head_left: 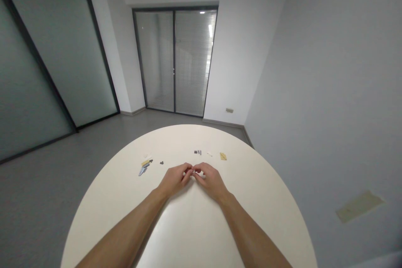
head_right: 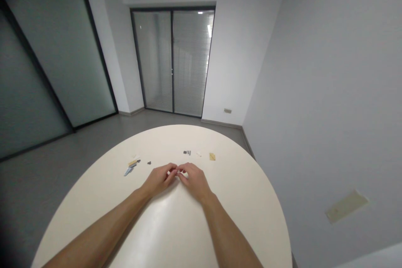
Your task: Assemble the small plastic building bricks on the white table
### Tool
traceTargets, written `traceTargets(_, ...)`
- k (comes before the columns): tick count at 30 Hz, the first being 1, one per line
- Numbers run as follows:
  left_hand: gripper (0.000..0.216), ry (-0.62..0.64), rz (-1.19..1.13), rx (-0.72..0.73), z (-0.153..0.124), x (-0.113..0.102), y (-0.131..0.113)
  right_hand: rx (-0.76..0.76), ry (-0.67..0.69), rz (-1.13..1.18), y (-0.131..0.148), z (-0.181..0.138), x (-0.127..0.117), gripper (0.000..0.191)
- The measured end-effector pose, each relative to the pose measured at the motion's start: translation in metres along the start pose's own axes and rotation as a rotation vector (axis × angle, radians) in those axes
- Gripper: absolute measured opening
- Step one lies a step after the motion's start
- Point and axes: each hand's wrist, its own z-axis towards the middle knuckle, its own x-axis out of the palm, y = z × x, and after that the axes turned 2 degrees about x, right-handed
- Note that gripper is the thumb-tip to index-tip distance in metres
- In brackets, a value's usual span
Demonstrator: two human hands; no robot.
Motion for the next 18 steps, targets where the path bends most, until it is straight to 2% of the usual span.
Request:
traceTargets(7,0.022,-0.007,-0.003,-0.004,0.0001,0.0002,0.0008,-0.033,-0.029,0.013,0.0015,0.001,-0.0009,0.008)
traceTargets(18,0.017,-0.023,-0.001,-0.022,-0.001,0.0028,0.0034,-0.083,-0.025,0.036,0.0006,0.0003,-0.0024,0.019)
